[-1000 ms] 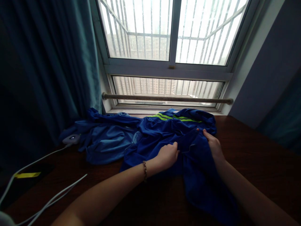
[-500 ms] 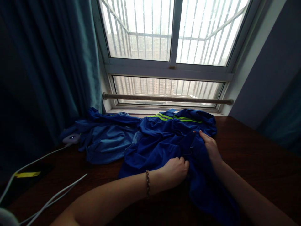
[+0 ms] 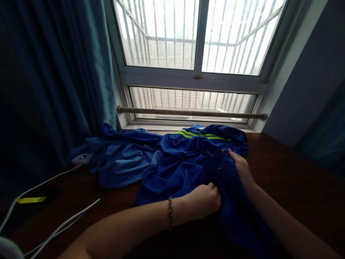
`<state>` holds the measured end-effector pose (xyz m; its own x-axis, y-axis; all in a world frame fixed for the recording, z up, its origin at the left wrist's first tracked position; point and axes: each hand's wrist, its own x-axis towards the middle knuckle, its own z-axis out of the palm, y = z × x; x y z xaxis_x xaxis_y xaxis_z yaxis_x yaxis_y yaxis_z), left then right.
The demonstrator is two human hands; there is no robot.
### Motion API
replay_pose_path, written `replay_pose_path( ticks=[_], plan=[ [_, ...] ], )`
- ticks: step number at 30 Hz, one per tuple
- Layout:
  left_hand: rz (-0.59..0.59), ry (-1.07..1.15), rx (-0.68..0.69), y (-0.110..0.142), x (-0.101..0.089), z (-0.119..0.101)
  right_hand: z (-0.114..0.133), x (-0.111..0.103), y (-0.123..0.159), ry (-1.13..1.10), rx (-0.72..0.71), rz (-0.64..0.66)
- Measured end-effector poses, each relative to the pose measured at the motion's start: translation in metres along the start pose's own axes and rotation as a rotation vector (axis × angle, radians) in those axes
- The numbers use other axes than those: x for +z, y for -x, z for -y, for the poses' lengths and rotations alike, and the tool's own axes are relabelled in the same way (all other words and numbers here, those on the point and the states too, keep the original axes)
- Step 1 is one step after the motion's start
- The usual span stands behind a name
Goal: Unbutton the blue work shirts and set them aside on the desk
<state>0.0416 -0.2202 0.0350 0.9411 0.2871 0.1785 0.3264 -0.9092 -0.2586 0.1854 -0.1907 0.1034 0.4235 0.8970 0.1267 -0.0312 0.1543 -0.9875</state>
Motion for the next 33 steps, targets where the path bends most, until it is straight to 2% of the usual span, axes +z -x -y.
replay_pose_path(
  ticks=[3, 10, 13, 16, 19, 22, 24, 26, 29, 33],
  plan=[
    [0.062, 0.059, -0.032, 0.000, -0.004, 0.001, 0.000, 0.000, -0.001, 0.006, -0.009, 0.001],
    [0.101, 0.266, -0.121, 0.002, -0.007, 0.009, -0.011, -0.005, -0.009, -0.010, -0.033, 0.050],
    [0.103, 0.474, -0.184, 0.002, -0.010, 0.017, -0.014, -0.006, -0.013, -0.003, -0.047, 0.107],
    [0.110, 0.805, -0.311, 0.003, -0.020, 0.032, -0.011, -0.006, -0.012, -0.035, -0.047, 0.201],
    [-0.006, 1.114, -0.472, 0.005, -0.035, 0.052, -0.009, -0.003, -0.005, -0.102, 0.059, 0.351],
    [-0.200, 1.220, -0.578, 0.009, -0.050, 0.070, -0.011, 0.002, 0.006, -0.160, 0.192, 0.515],
    [-0.339, 1.243, -0.616, 0.011, -0.056, 0.078, -0.013, 0.005, 0.012, -0.184, 0.198, 0.604],
    [-0.424, 1.301, -0.634, 0.012, -0.060, 0.082, -0.014, 0.006, 0.017, -0.180, 0.152, 0.655],
    [-0.418, 1.378, -0.628, 0.013, -0.061, 0.081, -0.014, 0.007, 0.019, -0.155, 0.102, 0.666],
    [-0.316, 1.332, -0.504, 0.013, -0.061, 0.074, -0.017, 0.006, 0.013, -0.163, 0.073, 0.611]
  ],
)
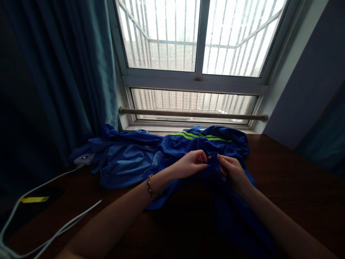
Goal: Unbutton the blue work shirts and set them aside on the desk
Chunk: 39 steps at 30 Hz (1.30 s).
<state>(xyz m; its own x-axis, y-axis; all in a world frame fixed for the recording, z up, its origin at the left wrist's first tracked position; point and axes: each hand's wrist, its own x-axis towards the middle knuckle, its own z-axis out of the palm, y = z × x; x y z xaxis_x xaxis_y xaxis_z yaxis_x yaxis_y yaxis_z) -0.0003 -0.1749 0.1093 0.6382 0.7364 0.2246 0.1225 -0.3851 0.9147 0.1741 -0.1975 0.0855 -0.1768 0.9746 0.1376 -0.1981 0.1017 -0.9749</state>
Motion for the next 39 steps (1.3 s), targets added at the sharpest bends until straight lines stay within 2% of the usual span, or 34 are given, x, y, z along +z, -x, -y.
replay_pose_path(
  ticks=[3, 9, 12, 17, 22, 27, 39],
  plan=[
    [0.019, -0.114, 0.057, 0.001, 0.004, 0.001, -0.003, -0.003, -0.002, 0.050, 0.002, -0.010],
    [-0.161, -0.199, 0.004, -0.003, -0.001, 0.009, -0.007, 0.000, -0.001, 0.184, -0.016, 0.011],
    [-0.165, -0.203, -0.013, -0.003, -0.004, 0.011, -0.008, 0.000, -0.001, 0.097, -0.001, 0.002],
    [-0.150, -0.289, -0.004, -0.001, -0.004, 0.008, -0.009, 0.000, -0.002, -0.135, 0.150, 0.042],
    [-0.133, -0.346, 0.016, 0.001, -0.004, 0.006, -0.008, 0.000, -0.003, -0.171, 0.181, 0.097],
    [-0.115, -0.398, 0.035, 0.002, -0.006, 0.005, -0.010, 0.000, -0.003, -0.080, 0.140, 0.059],
    [-0.069, -0.567, 0.075, 0.002, -0.005, 0.005, -0.010, 0.001, -0.003, 0.321, -0.023, -0.060]
  ],
)
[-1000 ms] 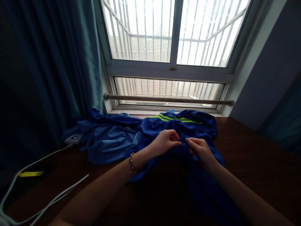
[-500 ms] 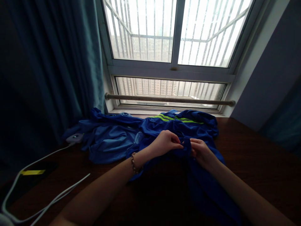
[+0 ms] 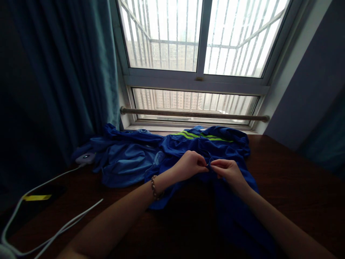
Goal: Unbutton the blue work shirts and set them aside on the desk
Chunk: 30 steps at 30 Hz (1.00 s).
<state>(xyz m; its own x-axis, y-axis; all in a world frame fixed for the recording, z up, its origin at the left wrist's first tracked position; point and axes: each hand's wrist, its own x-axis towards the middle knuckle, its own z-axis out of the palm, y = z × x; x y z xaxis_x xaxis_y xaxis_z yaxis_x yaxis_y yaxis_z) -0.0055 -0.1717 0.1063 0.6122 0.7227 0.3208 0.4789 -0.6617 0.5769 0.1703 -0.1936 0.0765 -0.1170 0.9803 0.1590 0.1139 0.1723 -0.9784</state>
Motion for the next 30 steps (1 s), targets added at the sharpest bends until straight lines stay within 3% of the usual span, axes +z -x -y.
replay_pose_path(
  ticks=[9, 16, 19, 22, 27, 30],
  plan=[
    [0.015, -0.265, 0.244, 0.000, -0.001, -0.002, 0.005, -0.006, -0.001, 0.252, -0.066, 0.061],
    [0.034, -0.329, 0.276, -0.001, 0.004, 0.004, 0.002, -0.003, 0.006, 0.652, -0.408, -0.068],
    [-0.063, -0.386, 0.183, 0.000, 0.004, -0.003, -0.004, -0.001, 0.007, 0.690, -0.389, -0.124],
    [-0.144, -0.341, 0.001, 0.003, 0.003, -0.011, -0.005, 0.000, 0.007, 0.741, -0.366, -0.175],
    [0.081, 0.105, -0.260, 0.006, 0.013, -0.010, -0.007, 0.003, 0.013, 0.969, -0.560, -0.201],
    [0.066, 0.278, -0.319, 0.004, 0.026, -0.002, -0.009, 0.007, 0.019, 1.034, -0.706, -0.168]
  ],
)
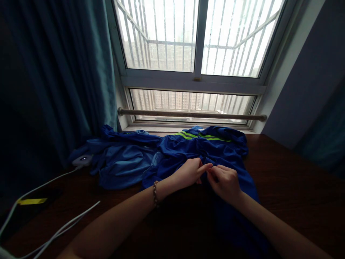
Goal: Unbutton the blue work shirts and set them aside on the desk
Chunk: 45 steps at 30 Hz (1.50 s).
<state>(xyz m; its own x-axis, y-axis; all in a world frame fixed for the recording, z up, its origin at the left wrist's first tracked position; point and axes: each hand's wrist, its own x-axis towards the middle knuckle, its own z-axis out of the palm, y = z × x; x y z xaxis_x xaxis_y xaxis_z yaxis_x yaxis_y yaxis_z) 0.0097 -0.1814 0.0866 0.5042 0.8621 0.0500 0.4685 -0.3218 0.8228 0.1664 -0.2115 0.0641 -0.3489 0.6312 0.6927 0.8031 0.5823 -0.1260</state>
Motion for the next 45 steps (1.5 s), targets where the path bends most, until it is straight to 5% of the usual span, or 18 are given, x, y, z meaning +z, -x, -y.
replay_pose_path(
  ticks=[3, 9, 19, 31, 38, 45],
  plan=[
    [-0.036, 0.123, -0.021, -0.006, 0.009, 0.007, 0.003, 0.001, 0.002, -0.036, -0.010, -0.014],
    [0.099, 0.333, -0.115, -0.010, 0.015, 0.006, 0.005, 0.001, 0.000, -0.187, 0.080, -0.037],
    [-0.119, 0.556, -0.009, -0.008, 0.020, 0.000, 0.009, -0.011, -0.014, -0.797, 0.558, 0.024],
    [-0.077, 0.918, -0.098, -0.008, 0.024, 0.001, -0.007, 0.017, -0.010, -1.190, 0.728, 0.019],
    [0.003, 0.681, 0.059, -0.008, 0.023, 0.000, -0.008, 0.016, -0.013, -1.372, 0.840, 0.050],
    [-0.103, 0.148, 0.151, -0.004, 0.020, 0.001, -0.014, 0.014, -0.011, -1.541, 0.914, 0.237]
  ],
)
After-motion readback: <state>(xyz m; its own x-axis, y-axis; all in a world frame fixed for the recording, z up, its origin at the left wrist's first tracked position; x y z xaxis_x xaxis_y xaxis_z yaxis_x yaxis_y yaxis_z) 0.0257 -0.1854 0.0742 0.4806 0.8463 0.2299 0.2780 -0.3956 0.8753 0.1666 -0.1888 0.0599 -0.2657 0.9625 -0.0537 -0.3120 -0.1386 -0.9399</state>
